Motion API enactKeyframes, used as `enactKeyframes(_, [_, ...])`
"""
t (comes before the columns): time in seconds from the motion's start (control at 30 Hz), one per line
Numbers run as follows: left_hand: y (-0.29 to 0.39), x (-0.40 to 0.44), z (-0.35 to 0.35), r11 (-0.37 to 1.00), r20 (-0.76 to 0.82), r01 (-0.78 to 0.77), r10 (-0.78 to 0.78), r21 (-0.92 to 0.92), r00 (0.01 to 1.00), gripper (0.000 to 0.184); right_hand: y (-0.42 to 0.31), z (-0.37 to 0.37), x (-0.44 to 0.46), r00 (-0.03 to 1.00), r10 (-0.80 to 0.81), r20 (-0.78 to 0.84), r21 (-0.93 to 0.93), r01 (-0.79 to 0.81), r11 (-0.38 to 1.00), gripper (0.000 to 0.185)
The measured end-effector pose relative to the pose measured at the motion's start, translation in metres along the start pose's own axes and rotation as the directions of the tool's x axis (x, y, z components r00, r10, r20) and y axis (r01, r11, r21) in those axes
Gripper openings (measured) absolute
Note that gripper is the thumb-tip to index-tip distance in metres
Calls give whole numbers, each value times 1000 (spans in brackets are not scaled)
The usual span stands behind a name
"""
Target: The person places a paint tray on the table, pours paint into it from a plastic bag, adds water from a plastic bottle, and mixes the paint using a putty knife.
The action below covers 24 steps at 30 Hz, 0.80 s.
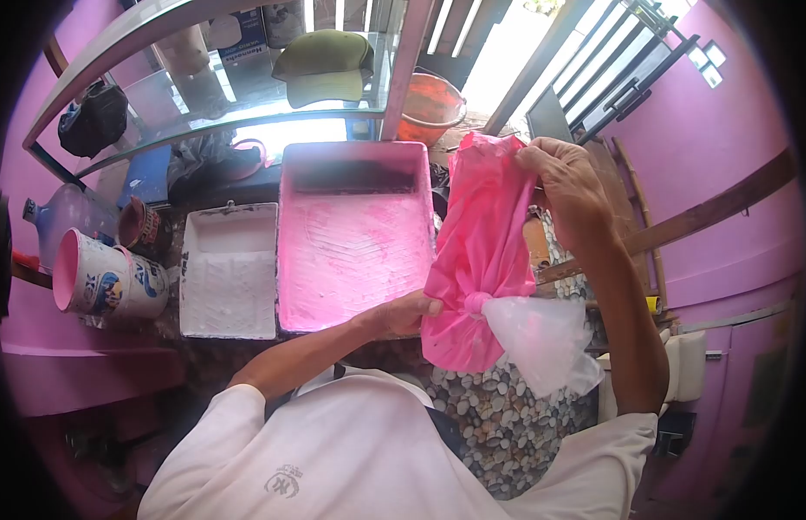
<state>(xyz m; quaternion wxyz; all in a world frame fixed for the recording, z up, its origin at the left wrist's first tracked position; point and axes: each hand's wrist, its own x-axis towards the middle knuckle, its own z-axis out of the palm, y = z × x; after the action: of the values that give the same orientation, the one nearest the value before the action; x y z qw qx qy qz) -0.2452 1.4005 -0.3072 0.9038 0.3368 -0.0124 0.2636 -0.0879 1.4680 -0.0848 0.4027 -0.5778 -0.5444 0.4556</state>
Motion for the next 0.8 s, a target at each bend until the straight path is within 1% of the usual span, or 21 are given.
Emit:
enactKeyframes(0.03, [4, -5, -1, 1000, 1, -1, 1, -10, 1000, 88, 2, 7, 12, 1000, 9, -1, -6, -9, 1000, 15])
enactKeyframes(0.1, [14, -13, -1, 998, -40, 48, -50, -48, 998, 86, 5, 20, 34, 997, 45, 60, 10, -46, 999, 15])
enactKeyframes(0.13, [16, -16, -1, 997, -36, 51, -53, -59, 998, 86, 3, 29, 41, 996, 82, 29, -14, -82, 997, 12])
enactKeyframes(0.2, [19, -22, -1, 974, -55, 64, -78, -217, 995, 81, 2, 44, 57, 993, 122, 6, -36, -121, 992, 11])
enactKeyframes(0.23, [18, -23, 0, 972, -51, 67, -80, -227, 995, 81, 3, 50, 64, 988, 152, -11, -54, -152, 987, 11])
enactKeyframes(0.3, [15, -24, 2, 848, -83, 2, -55, -530, 995, 66, 15, 54, 82, 982, 187, 21, -85, -185, 979, 11])
enactKeyframes(0.33, [15, -27, 5, 842, -80, 5, -56, -540, 995, 66, 21, 57, 91, 976, 219, 19, -107, -215, 971, 12])
enactKeyframes(0.4, [18, -31, 11, 797, -140, -42, -54, -603, 989, 67, 29, 65, 102, 962, 274, 16, -129, -269, 954, 14])
enactKeyframes(0.43, [21, -32, 15, 791, -137, -42, -53, -610, 989, 67, 33, 68, 107, 967, 255, -7, -200, -251, 947, 16])
enactKeyframes(0.5, [29, -33, 22, 736, -169, -93, -29, -670, 985, 68, 55, 65, 126, 970, 241, 24, -256, -227, 940, 18])
enactKeyframes(0.6, [46, -36, 30, 750, -212, -113, -37, -652, 977, 68, 67, 71, 139, 960, 278, 19, -252, -265, 931, 20])
enactKeyframes(0.73, [49, -32, 23, 721, -220, -125, -39, -681, 975, 68, 74, 84, 146, 960, 279, -3, -294, -267, 918, 20])
enactKeyframes(0.8, [48, -32, 20, 635, -158, -95, -44, -767, 986, 62, 90, 78, 159, 949, 314, 14, -392, -283, 875, 15])
